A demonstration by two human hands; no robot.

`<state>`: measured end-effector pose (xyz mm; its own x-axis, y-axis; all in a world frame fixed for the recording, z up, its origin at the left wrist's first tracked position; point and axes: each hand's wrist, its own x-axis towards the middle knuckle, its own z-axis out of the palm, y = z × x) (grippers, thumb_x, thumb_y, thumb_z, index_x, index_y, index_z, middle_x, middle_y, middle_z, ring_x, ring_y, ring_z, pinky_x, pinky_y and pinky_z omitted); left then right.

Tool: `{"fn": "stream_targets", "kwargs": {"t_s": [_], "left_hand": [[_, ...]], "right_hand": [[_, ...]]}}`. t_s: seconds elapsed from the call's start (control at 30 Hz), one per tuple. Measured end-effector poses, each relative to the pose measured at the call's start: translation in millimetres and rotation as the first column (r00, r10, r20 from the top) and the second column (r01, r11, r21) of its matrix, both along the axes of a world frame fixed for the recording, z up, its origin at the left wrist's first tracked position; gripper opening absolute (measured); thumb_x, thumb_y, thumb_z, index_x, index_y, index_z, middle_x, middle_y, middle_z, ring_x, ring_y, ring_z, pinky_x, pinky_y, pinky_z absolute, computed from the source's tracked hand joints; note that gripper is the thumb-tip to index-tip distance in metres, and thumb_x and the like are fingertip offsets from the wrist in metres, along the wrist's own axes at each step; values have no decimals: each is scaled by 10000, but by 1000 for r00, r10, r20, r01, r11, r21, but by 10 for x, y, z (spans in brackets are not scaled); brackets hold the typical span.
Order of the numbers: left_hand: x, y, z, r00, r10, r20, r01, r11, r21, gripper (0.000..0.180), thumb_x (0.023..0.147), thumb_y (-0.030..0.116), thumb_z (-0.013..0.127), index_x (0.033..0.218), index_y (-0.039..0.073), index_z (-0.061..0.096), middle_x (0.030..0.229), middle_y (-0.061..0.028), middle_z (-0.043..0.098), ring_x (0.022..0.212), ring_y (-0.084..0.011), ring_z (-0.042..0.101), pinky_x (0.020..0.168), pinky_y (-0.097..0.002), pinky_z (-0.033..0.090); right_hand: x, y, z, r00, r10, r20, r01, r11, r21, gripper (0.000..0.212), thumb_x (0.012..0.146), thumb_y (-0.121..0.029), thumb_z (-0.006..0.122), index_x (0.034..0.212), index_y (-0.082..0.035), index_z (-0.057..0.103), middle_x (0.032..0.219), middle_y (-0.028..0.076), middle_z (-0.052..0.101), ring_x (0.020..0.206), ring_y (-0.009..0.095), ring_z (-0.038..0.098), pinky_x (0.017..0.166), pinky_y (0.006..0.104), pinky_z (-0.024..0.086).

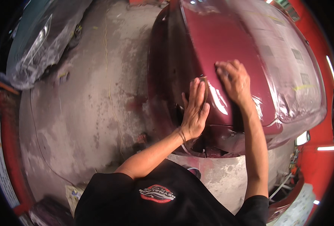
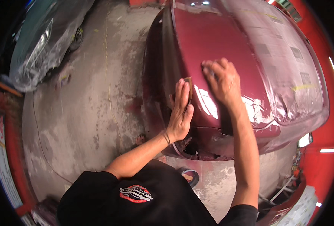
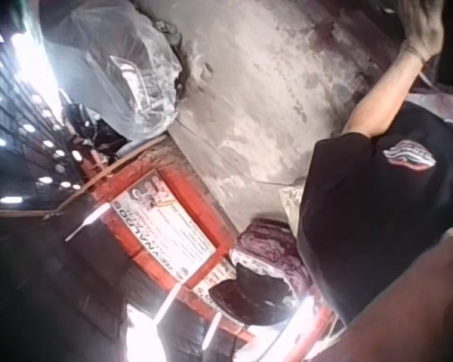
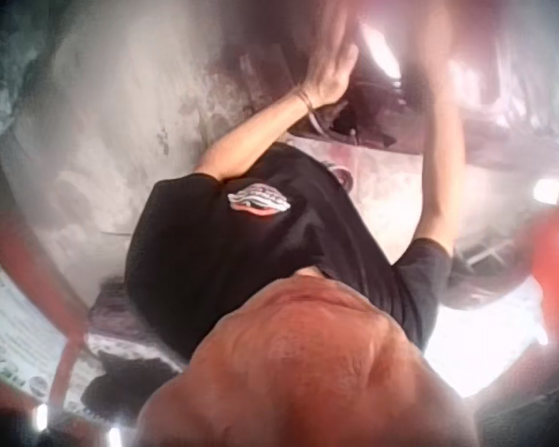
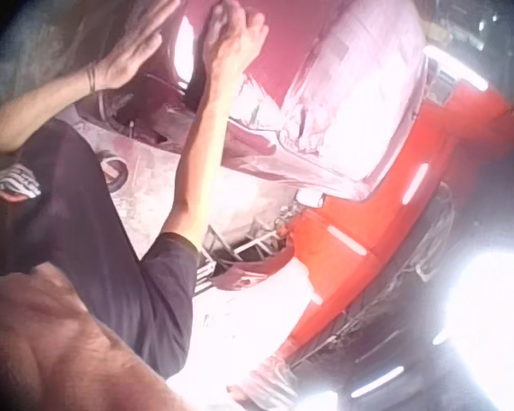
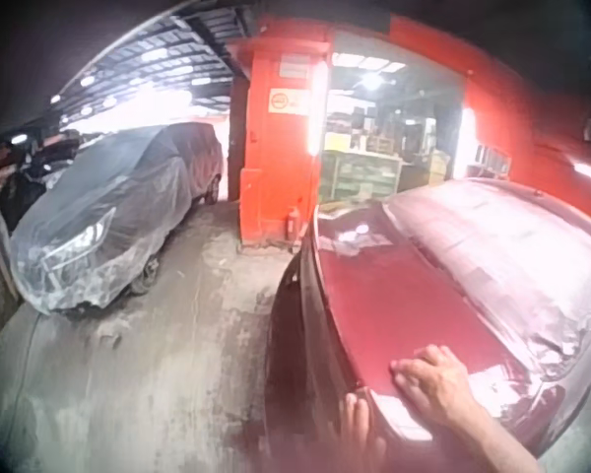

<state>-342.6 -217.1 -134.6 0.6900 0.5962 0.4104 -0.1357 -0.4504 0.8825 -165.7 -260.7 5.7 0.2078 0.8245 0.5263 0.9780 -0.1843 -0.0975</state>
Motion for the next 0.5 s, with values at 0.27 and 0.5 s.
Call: {"fn": "stream_targets", "kwargs": {"t_s": [0.27,0.5], "left_hand": [[604,1122,29,979,192,-72,-202,961,-189,719,1157,505,209,1721,65,137,1795,-197,122,1664,-384,86,1270,-727,33],[-200,-168,-342,994,46,-104,-61,987,-146,736,1155,523,203,1740,100,60,1817,-153,11,1672,-380,6,1257,-726,-15]], "right_hand": [[814,1282,-186,1000,25,7,-26,999,30,247,1039,-316,700,1211,-152,768,1069,98,740,955,306,729,875,420,580],[830,1121,-183,993,-105,51,105,994,-3,318,1043,-429,657,1244,-210,770,1138,80,750,1066,288,729,956,414,561]]}}
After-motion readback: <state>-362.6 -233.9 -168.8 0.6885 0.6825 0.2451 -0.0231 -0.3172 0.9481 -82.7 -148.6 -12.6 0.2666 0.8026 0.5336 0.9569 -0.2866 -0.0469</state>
